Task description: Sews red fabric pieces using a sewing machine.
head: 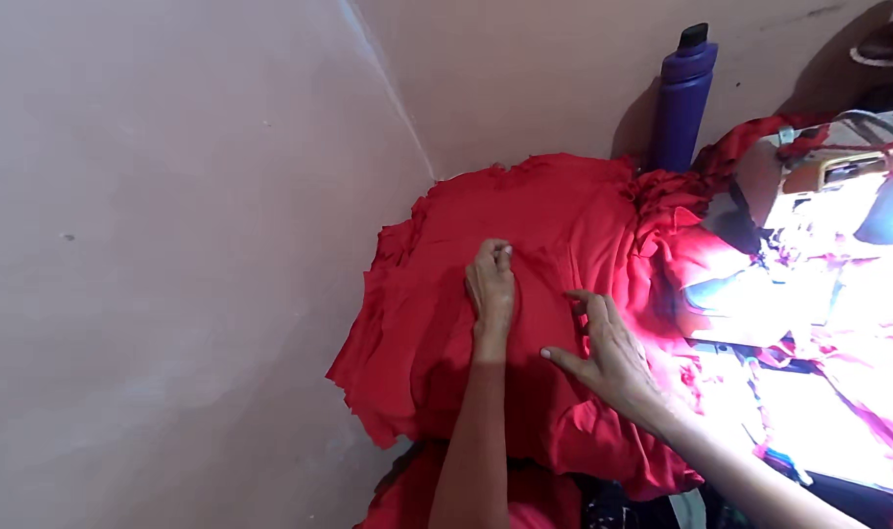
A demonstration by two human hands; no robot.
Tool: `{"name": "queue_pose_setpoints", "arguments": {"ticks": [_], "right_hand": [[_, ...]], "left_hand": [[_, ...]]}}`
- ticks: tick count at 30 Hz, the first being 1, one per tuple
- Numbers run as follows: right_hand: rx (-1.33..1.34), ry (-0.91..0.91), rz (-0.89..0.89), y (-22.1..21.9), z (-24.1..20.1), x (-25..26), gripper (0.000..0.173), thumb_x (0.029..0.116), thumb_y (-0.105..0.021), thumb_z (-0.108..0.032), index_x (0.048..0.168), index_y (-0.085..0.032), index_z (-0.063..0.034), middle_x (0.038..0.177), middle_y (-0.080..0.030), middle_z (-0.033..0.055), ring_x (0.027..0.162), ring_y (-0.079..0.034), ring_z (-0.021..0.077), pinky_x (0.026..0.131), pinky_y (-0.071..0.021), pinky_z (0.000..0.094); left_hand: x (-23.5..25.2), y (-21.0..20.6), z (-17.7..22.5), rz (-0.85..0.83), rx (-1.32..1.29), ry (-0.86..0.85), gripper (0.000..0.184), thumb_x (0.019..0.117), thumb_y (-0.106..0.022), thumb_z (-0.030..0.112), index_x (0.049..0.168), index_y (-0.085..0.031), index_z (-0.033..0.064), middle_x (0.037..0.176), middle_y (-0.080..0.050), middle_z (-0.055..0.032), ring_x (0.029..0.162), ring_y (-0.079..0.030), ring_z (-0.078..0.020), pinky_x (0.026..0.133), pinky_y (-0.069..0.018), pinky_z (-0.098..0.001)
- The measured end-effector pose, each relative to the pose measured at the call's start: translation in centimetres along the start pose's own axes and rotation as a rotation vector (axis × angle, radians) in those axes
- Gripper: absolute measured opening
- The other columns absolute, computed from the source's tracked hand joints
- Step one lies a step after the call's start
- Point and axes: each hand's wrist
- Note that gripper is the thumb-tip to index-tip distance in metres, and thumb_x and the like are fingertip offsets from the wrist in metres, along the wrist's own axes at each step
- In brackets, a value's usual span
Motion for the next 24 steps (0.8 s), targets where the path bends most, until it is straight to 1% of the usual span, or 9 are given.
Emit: {"name": "queue_pose_setpoints", "arguments": {"ticks": [3, 5, 6, 8, 10, 13, 17, 20, 24], "right_hand": [[-0.015, 0.004, -0.018, 0.7, 0.0, -0.3, 0.09, 0.0848, -0.081, -0.038, 0.153, -0.038, 0.0007, 0.137, -0.052, 0.0292, 0.116, -0.058, 0.0436, 0.093, -0.0494, 0.0569], [-0.046, 0.074, -0.081, 1.6, -0.2, -0.6, 0.081, 0.0908, -0.074, -0.037, 0.157, -0.04, -0.0061, 0.151, -0.04, 0.0322, 0.132, -0.047, 0.0494, 0.104, -0.0416, 0.0604], [-0.064, 0.171, -0.059, 1.5, 0.1, -0.9, 0.067, 0.0923, -0.071, -0.037, 0.15, -0.052, -0.0084, 0.152, -0.041, 0.0307, 0.135, -0.045, 0.0494, 0.104, -0.0405, 0.0615], [-0.055, 0.398, 0.04, 1.2, 0.7, -1.7, 0.03, 0.0911, -0.069, -0.034, 0.106, -0.076, -0.0089, 0.146, -0.053, 0.0241, 0.135, -0.048, 0.0465, 0.103, -0.0416, 0.0635], [0.008, 0.509, -0.032, 2.2, 0.6, -3.5, 0.028, 0.0941, -0.064, -0.035, 0.084, -0.075, -0.0106, 0.139, -0.061, 0.0182, 0.135, -0.052, 0.0401, 0.104, -0.0421, 0.0608], [0.253, 0.53, -0.217, 5.0, 1.5, -7.2, 0.03, 0.1, -0.061, -0.031, 0.087, -0.068, -0.0059, 0.118, -0.07, 0.0126, 0.118, -0.062, 0.0226, 0.098, -0.0476, 0.0409], [0.599, 0.341, -0.211, 9.2, 5.2, -11.5, 0.019, 0.1031, -0.061, -0.029, 0.106, -0.066, -0.0114, 0.101, -0.069, -0.0085, 0.099, -0.062, -0.008, 0.088, -0.0514, 0.0125], [0.62, 0.153, -0.005, 12.2, 6.5, -14.0, 0.012, 0.0997, -0.063, -0.029, 0.11, -0.07, -0.027, 0.101, -0.071, -0.022, 0.093, -0.064, -0.0113, 0.081, -0.0541, 0.0102], [0.497, 0.11, 0.299, 13.8, 6.5, -15.9, 0.019, 0.095, -0.07, -0.027, 0.113, -0.071, -0.0328, 0.107, -0.072, -0.023, 0.098, -0.066, -0.0077, 0.086, -0.0553, 0.0124]], "left_hand": [[-1.4, 1.9, 1.9, 0.124, -0.022, -0.127, 0.028, 0.1077, -0.049, 0.015, 0.131, -0.055, -0.0001, 0.121, -0.066, -0.0201, 0.104, -0.067, -0.0304, 0.088, -0.0542, -0.0457], [-2.4, 3.1, 3.7, 0.216, -0.075, -0.236, 0.022, 0.105, -0.054, 0.012, 0.123, -0.057, 0.0005, 0.108, -0.067, -0.0138, 0.091, -0.066, -0.0184, 0.078, -0.0544, -0.0344], [-3.0, 3.9, 4.6, 0.241, -0.118, -0.286, 0.018, 0.1034, -0.056, 0.011, 0.118, -0.059, 0.0002, 0.103, -0.067, -0.0089, 0.088, -0.065, -0.0103, 0.078, -0.0538, -0.027], [-4.3, 5.4, 6.0, 0.262, -0.237, -0.379, 0.013, 0.1002, -0.06, 0.007, 0.11, -0.062, -0.0012, 0.098, -0.066, -0.0019, 0.087, -0.063, -0.0014, 0.081, -0.0532, -0.0197], [-5.5, 7.0, 7.1, 0.246, -0.341, -0.4, 0.01, 0.0985, -0.061, 0.004, 0.109, -0.06, 0.0043, 0.098, -0.067, 0.0064, 0.087, -0.064, 0.0021, 0.08, -0.0556, -0.0177], [-6.5, 8.7, 7.9, 0.083, -0.407, -0.326, 0.022, 0.0998, -0.059, 0.005, 0.121, -0.061, 0.0108, 0.1, -0.07, 0.0136, 0.088, -0.067, 0.0025, 0.078, -0.0567, -0.0171], [-6.1, 6.2, 8.0, -0.187, -0.401, -0.333, 0.021, 0.1003, -0.055, 0.003, 0.115, -0.069, -0.0026, 0.102, -0.07, -0.0007, 0.086, -0.064, 0.0005, 0.077, -0.0538, -0.017], [-6.1, 1.7, 8.6, -0.175, -0.358, -0.249, 0.015, 0.0988, -0.061, 0.009, 0.108, -0.071, 0.0035, 0.1, -0.066, -0.0031, 0.076, -0.059, -0.0023, 0.065, -0.0484, -0.0168], [-6.5, -3.4, 9.7, -0.12, -0.288, -0.048, 0.019, 0.0999, -0.062, 0.017, 0.115, -0.072, 0.0125, 0.088, -0.053, -0.004, 0.062, -0.044, -0.0095, 0.052, -0.0357, -0.0217]]}}
Point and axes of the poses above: each hand's wrist, its own x-axis towards the middle knuckle, its own y-axis out of the back of the hand, z = x × y
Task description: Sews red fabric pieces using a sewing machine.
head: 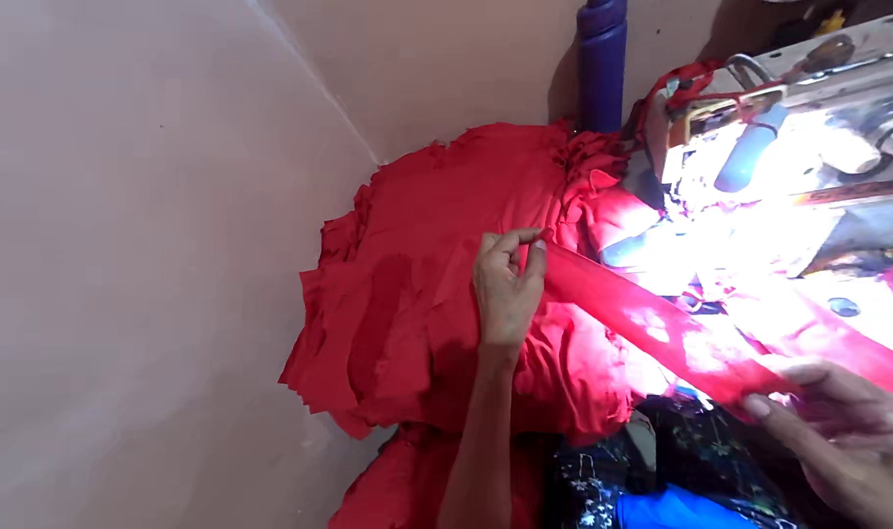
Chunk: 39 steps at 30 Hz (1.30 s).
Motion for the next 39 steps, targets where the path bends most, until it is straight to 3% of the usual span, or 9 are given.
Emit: {"name": "queue_pose_setpoints", "arguments": {"ticks": [3, 8, 13, 17, 21, 23, 29, 34, 39], "right_hand": [[-0.146, 0.124, -0.092, -0.6, 0.7, -1.4, 0.01, 0.0993, -0.065, -0.027, 0.106, -0.07, -0.0217, 0.106, -0.071, -0.0128, 0.105, -0.064, -0.0041, 0.093, -0.0524, 0.0157], [-0.585, 0.329, -0.46, -1.7, 4.1, -3.6, 0.027, 0.1014, -0.048, -0.016, 0.096, -0.074, -0.0217, 0.095, -0.073, -0.0004, 0.097, -0.068, 0.0194, 0.091, -0.0505, 0.04], [-0.567, 0.328, -0.48, -2.0, 4.1, -1.9, 0.028, 0.1003, -0.048, -0.015, 0.096, -0.075, -0.0172, 0.084, -0.07, 0.0017, 0.081, -0.068, 0.0191, 0.075, -0.0539, 0.035], [-0.436, 0.257, -0.474, -1.9, 4.3, -2.0, 0.027, 0.1029, -0.048, -0.021, 0.095, -0.074, -0.0158, 0.083, -0.069, 0.002, 0.08, -0.066, 0.0165, 0.074, -0.0521, 0.0314], [-0.42, 0.225, -0.431, -2.2, 4.7, -2.8, 0.022, 0.1014, -0.053, -0.022, 0.095, -0.073, -0.0165, 0.081, -0.068, 0.0006, 0.079, -0.066, 0.0135, 0.073, -0.0521, 0.0278], [-0.38, 0.216, -0.437, -2.2, 4.6, -2.9, 0.018, 0.1001, -0.054, -0.023, 0.095, -0.07, -0.0152, 0.08, -0.068, 0.0005, 0.078, -0.065, 0.0122, 0.071, -0.0513, 0.0254], [-0.313, 0.233, -0.47, -2.2, 3.4, -1.4, 0.024, 0.1031, -0.053, -0.021, 0.098, -0.075, -0.013, 0.083, -0.069, 0.0034, 0.082, -0.064, 0.0135, 0.077, -0.0501, 0.0252], [-0.357, 0.256, -0.431, -3.2, 1.0, 1.5, 0.026, 0.1037, -0.048, -0.016, 0.103, -0.073, -0.0094, 0.087, -0.071, 0.0063, 0.079, -0.066, 0.0146, 0.072, -0.0518, 0.0265], [-0.31, 0.058, -0.295, -3.7, 0.0, 3.6, 0.02, 0.0951, -0.064, -0.025, 0.094, -0.067, -0.006, 0.077, -0.065, -0.0003, 0.07, -0.059, -0.0025, 0.066, -0.0481, 0.0119]], "left_hand": [[-1.0, -2.8, -1.3, -0.025, -0.092, 0.16, 0.021, 0.1047, -0.051, 0.017, 0.118, -0.067, 0.0147, 0.066, -0.05, -0.0014, 0.046, -0.04, -0.0078, 0.043, -0.0345, -0.0225], [-4.1, -6.1, -2.6, -0.024, -0.196, 0.402, 0.03, 0.1054, -0.04, 0.005, 0.109, -0.067, -0.0047, 0.087, -0.063, -0.0068, 0.07, -0.059, -0.0073, 0.068, -0.0515, -0.024], [-7.8, -6.8, -3.5, 0.099, 0.013, 0.1, 0.026, 0.0864, -0.07, 0.003, 0.109, -0.066, -0.0083, 0.095, -0.067, -0.0171, 0.081, -0.066, -0.0137, 0.07, -0.0557, -0.0242], [-8.7, -4.8, -2.7, 0.066, 0.114, -0.094, 0.017, 0.084, -0.067, 0.003, 0.099, -0.073, -0.0034, 0.094, -0.07, -0.0136, 0.086, -0.068, -0.0131, 0.076, -0.0563, -0.0225], [-10.3, -3.4, -2.6, -0.266, 0.259, -0.124, 0.024, 0.0829, -0.069, 0.009, 0.104, -0.08, 0.0059, 0.105, -0.073, -0.01, 0.101, -0.068, -0.0253, 0.088, -0.0535, -0.0408], [-10.9, -4.1, -3.5, -0.233, 0.317, -0.168, 0.021, 0.0837, -0.07, 0.01, 0.102, -0.081, 0.0071, 0.102, -0.074, -0.0094, 0.097, -0.069, -0.0261, 0.085, -0.0542, -0.0417], [-9.9, -4.6, -3.0, -0.036, -0.028, -0.028, 0.011, 0.0862, -0.069, 0.003, 0.092, -0.079, 0.0007, 0.092, -0.074, -0.0092, 0.092, -0.069, -0.0105, 0.086, -0.054, -0.0228], [-10.1, -4.0, -0.3, -0.186, -0.438, 0.098, 0.011, 0.0917, -0.063, -0.002, 0.096, -0.07, -0.0085, 0.089, -0.073, -0.0051, 0.085, -0.067, 0.0009, 0.082, -0.0564, -0.0173], [-10.5, -2.9, 0.9, -0.263, -0.635, 0.144, 0.008, 0.0933, -0.061, -0.004, 0.098, -0.068, -0.0051, 0.088, -0.072, 0.0038, 0.082, -0.067, 0.0031, 0.078, -0.057, -0.017]]}}
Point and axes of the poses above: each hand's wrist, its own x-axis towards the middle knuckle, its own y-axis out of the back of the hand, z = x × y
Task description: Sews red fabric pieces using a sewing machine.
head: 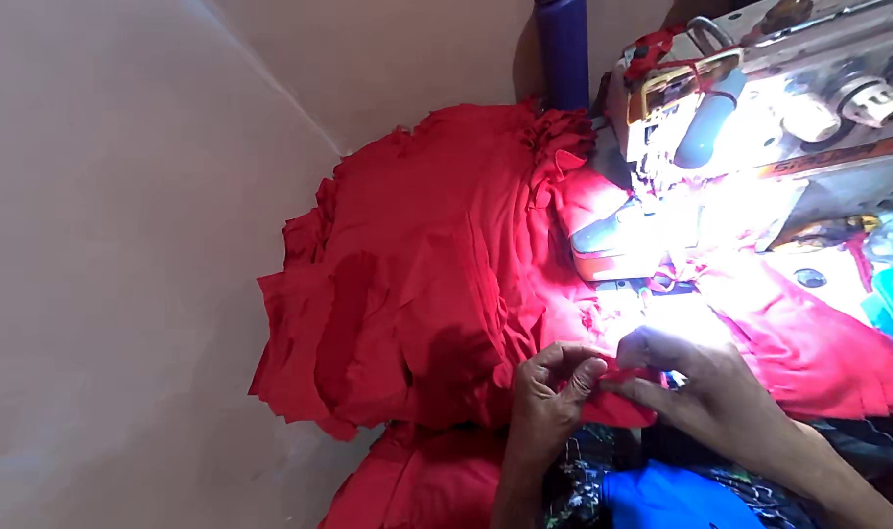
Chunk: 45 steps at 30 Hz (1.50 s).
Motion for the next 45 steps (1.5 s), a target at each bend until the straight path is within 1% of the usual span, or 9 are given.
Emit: {"name": "queue_pose_setpoints", "arguments": {"ticks": [6, 10, 13, 15, 18, 22, 30, 38, 45], "right_hand": [[-0.058, -0.109, 0.062, -0.8, -0.5, 0.4, 0.022, 0.0875, -0.069, -0.028, 0.091, -0.06, -0.0077, 0.066, -0.056, -0.0057, 0.057, -0.051, -0.0035, 0.053, -0.0435, 0.0122], [-0.06, -0.215, -0.051, -0.6, -2.4, 0.5, 0.028, 0.0901, -0.068, -0.017, 0.108, -0.062, 0.0042, 0.08, -0.069, 0.0096, 0.068, -0.067, 0.0128, 0.065, -0.0569, 0.0286], [0.06, -0.204, -0.104, -0.8, -1.2, -0.1, 0.04, 0.0901, -0.069, -0.029, 0.119, -0.06, -0.0042, 0.073, -0.062, -0.0058, 0.06, -0.056, -0.0032, 0.058, -0.0495, 0.0128], [0.298, -0.245, -0.231, -0.3, -0.7, -0.3, 0.042, 0.0919, -0.07, -0.026, 0.127, -0.057, -0.0067, 0.068, -0.056, -0.0122, 0.056, -0.046, -0.0096, 0.053, -0.0396, 0.0079], [0.533, -0.273, -0.408, 0.3, -0.3, -0.6, 0.041, 0.0934, -0.069, -0.017, 0.131, -0.056, -0.0068, 0.072, -0.062, -0.013, 0.061, -0.051, -0.0116, 0.056, -0.0424, 0.0065], [0.538, -0.243, -0.434, 0.0, -0.3, -0.6, 0.025, 0.0947, -0.067, -0.018, 0.115, -0.063, -0.0034, 0.07, -0.056, -0.0143, 0.06, -0.046, -0.0125, 0.055, -0.038, 0.0058], [0.729, -0.301, -0.475, 0.5, 0.5, -0.2, 0.007, 0.1026, -0.058, -0.02, 0.104, -0.064, -0.0161, 0.066, -0.053, -0.0206, 0.058, -0.045, -0.0129, 0.053, -0.0362, 0.0062], [0.497, -0.257, -0.229, -0.3, 0.0, -1.2, 0.004, 0.0904, -0.069, -0.012, 0.09, -0.067, -0.0093, 0.072, -0.061, -0.015, 0.067, -0.053, -0.0141, 0.06, -0.0426, 0.0046], [0.119, -0.121, 0.099, -0.8, 0.2, -0.6, 0.02, 0.0884, -0.072, -0.03, 0.085, -0.074, -0.0105, 0.083, -0.07, -0.0042, 0.08, -0.06, -0.0086, 0.072, -0.0476, 0.0083]], "left_hand": [[-0.5, 0.9, 0.9, -0.075, -0.041, 0.035, 0.016, 0.0989, -0.061, 0.005, 0.104, -0.071, -0.0058, 0.094, -0.073, 0.0024, 0.088, -0.067, 0.0018, 0.083, -0.0568, -0.0179], [-0.5, 1.4, 0.6, -0.077, -0.122, 0.114, 0.013, 0.0852, -0.075, 0.0, 0.098, -0.075, -0.004, 0.089, -0.074, 0.0006, 0.083, -0.069, -0.0012, 0.08, -0.0584, -0.0197], [-0.4, 2.2, 0.7, -0.088, -0.201, 0.165, 0.01, 0.0892, -0.069, -0.002, 0.091, -0.077, 0.0039, 0.085, -0.075, 0.0059, 0.08, -0.069, 0.0013, 0.077, -0.0584, -0.0188], [-0.3, 2.8, 1.1, -0.09, -0.17, 0.152, 0.01, 0.0897, -0.069, -0.002, 0.092, -0.077, 0.0033, 0.085, -0.076, 0.0059, 0.08, -0.07, 0.0015, 0.077, -0.0586, -0.0184], [0.0, 3.7, 1.7, -0.149, -0.034, 0.044, 0.012, 0.0899, -0.066, -0.005, 0.098, -0.075, -0.0043, 0.092, -0.077, 0.0022, 0.086, -0.07, 0.0009, 0.083, -0.0581, -0.0185], [0.0, 4.2, 2.5, -0.209, 0.118, -0.078, 0.015, 0.0952, -0.063, 0.0, 0.103, -0.072, -0.0085, 0.1, -0.075, -0.0014, 0.095, -0.068, 0.0009, 0.089, -0.0559, -0.0182], [0.0, 4.4, 2.9, -0.158, 0.205, -0.2, 0.015, 0.0992, -0.063, 0.01, 0.103, -0.073, -0.0005, 0.098, -0.073, 0.004, 0.094, -0.066, 0.0029, 0.088, -0.0546, -0.0168], [0.0, 4.1, 2.4, -0.001, 0.265, -0.291, 0.013, 0.0993, -0.064, 0.013, 0.105, -0.075, 0.0077, 0.096, -0.071, 0.0083, 0.091, -0.065, 0.0039, 0.085, -0.055, -0.0151], [4.0, 3.4, 2.5, 0.052, 0.348, -0.447, 0.018, 0.0931, -0.072, 0.012, 0.11, -0.072, 0.0057, 0.094, -0.076, 0.0086, 0.083, -0.068, 0.0053, 0.076, -0.0574, -0.0143]]}}
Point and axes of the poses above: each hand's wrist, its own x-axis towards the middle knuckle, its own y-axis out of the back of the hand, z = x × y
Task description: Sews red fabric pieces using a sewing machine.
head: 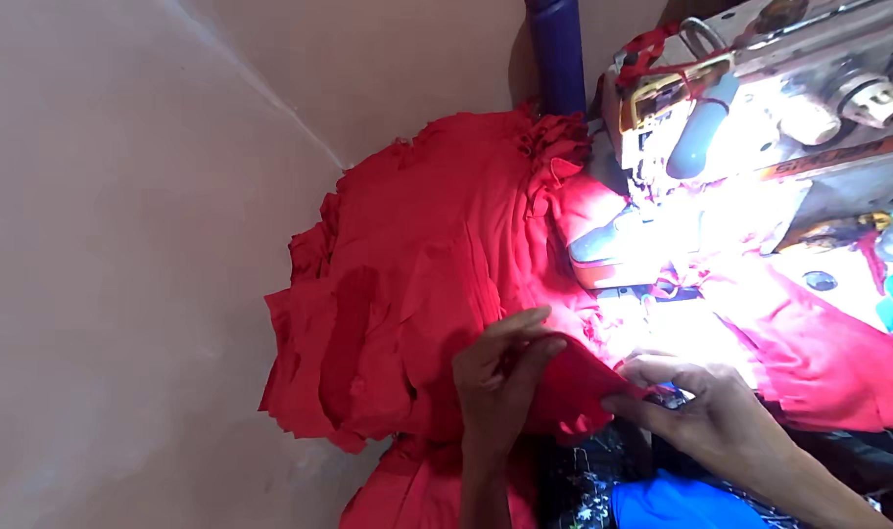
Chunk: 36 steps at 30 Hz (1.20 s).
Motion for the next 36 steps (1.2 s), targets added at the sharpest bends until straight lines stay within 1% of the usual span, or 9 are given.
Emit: {"name": "queue_pose_setpoints", "arguments": {"ticks": [4, 8, 12, 15, 20, 24, 29, 34, 36], "right_hand": [[-0.054, 0.048, 0.173, 0.5, 1.6, 2.3, 0.02, 0.092, -0.069, -0.027, 0.089, -0.076, -0.0076, 0.095, -0.073, -0.0008, 0.092, -0.065, -0.0038, 0.083, -0.0533, 0.014], [0.016, -0.147, 0.338, 0.6, 4.0, 4.5, 0.013, 0.0938, -0.067, -0.016, 0.095, -0.073, -0.0051, 0.078, -0.069, -0.0069, 0.07, -0.062, -0.0078, 0.067, -0.053, 0.0113], [-0.073, -0.367, 0.327, 0.7, 5.8, 4.9, 0.025, 0.0958, -0.067, -0.023, 0.104, -0.071, 0.0003, 0.083, -0.07, 0.0054, 0.073, -0.067, 0.0081, 0.071, -0.058, 0.0301], [-0.089, -0.34, 0.349, 0.3, 6.0, 3.9, 0.029, 0.0961, -0.065, -0.024, 0.109, -0.069, 0.0017, 0.083, -0.07, 0.004, 0.072, -0.067, 0.0043, 0.07, -0.0568, 0.0249], [-0.129, -0.234, 0.445, -0.2, 6.0, 1.3, 0.027, 0.0933, -0.065, -0.026, 0.097, -0.075, -0.0016, 0.095, -0.073, 0.0028, 0.088, -0.065, -0.0038, 0.08, -0.0529, 0.0147], [-0.076, -0.183, 0.505, 0.4, 5.7, 0.1, 0.025, 0.0929, -0.068, -0.021, 0.098, -0.076, 0.0016, 0.103, -0.073, 0.0072, 0.095, -0.066, -0.0041, 0.085, -0.0529, 0.0113], [-0.085, -0.202, 0.565, 1.1, 5.8, 2.2, 0.021, 0.0908, -0.068, -0.015, 0.094, -0.07, 0.0048, 0.081, -0.069, -0.0018, 0.072, -0.06, -0.0109, 0.068, -0.0507, 0.0072], [0.011, -0.16, 0.574, 1.6, 6.5, 3.8, 0.023, 0.0933, -0.063, -0.007, 0.11, -0.068, 0.0089, 0.091, -0.073, 0.0018, 0.073, -0.069, -0.003, 0.067, -0.0602, 0.0152], [-0.026, -0.14, 0.564, 1.9, 6.8, 4.7, 0.021, 0.0944, -0.062, -0.007, 0.108, -0.07, 0.0071, 0.085, -0.074, 0.0003, 0.069, -0.068, -0.0034, 0.063, -0.0587, 0.0142]], "left_hand": [[5.8, -2.1, -2.2, -0.102, 0.035, -0.052, 0.03, 0.0851, -0.076, 0.0, 0.113, -0.069, -0.0061, 0.089, -0.075, -0.0001, 0.077, -0.066, 0.0018, 0.072, -0.0551, -0.0158], [8.8, -5.8, -5.3, -0.178, 0.027, 0.066, 0.037, 0.0847, -0.076, -0.005, 0.12, -0.066, -0.0011, 0.091, -0.071, -0.0089, 0.075, -0.066, -0.0071, 0.067, -0.0554, -0.02], [8.8, -8.8, -6.5, -0.232, 0.338, 0.175, 0.021, 0.0929, -0.068, 0.002, 0.113, -0.068, 0.004, 0.09, -0.069, -0.0151, 0.072, -0.064, -0.0257, 0.064, -0.0527, -0.0432], [8.5, -10.6, -6.5, -0.137, 0.649, 0.058, 0.012, 0.0909, -0.071, 0.009, 0.102, -0.071, 0.0041, 0.103, -0.067, -0.0146, 0.097, -0.063, -0.0316, 0.079, -0.0478, -0.0493], [4.6, -12.3, -5.7, -0.011, 0.787, -0.108, 0.012, 0.0882, -0.072, 0.017, 0.085, -0.076, 0.0065, 0.086, -0.07, -0.0094, 0.084, -0.066, -0.0251, 0.074, -0.0496, -0.0399], [2.2, -13.3, -4.5, -0.013, 0.823, -0.064, 0.014, 0.0877, -0.071, 0.014, 0.096, -0.082, 0.0084, 0.1, -0.077, -0.0099, 0.098, -0.071, -0.0281, 0.094, -0.0513, -0.0426], [3.5, -14.0, -5.2, -0.033, 0.739, 0.034, 0.025, 0.0894, -0.07, 0.013, 0.112, -0.078, 0.0056, 0.114, -0.075, -0.0106, 0.111, -0.068, -0.0279, 0.1, -0.0499, -0.0424], [4.5, -13.9, -5.4, -0.071, 0.712, 0.085, 0.025, 0.091, -0.068, 0.012, 0.113, -0.075, 0.0018, 0.114, -0.073, -0.0145, 0.113, -0.068, -0.0302, 0.102, -0.0499, -0.0444], [5.7, -13.2, -5.4, -0.183, 0.669, 0.174, 0.033, 0.0922, -0.068, 0.015, 0.122, -0.072, 0.0014, 0.127, -0.069, -0.0167, 0.125, -0.061, -0.0322, 0.109, -0.0435, -0.0479]]}}
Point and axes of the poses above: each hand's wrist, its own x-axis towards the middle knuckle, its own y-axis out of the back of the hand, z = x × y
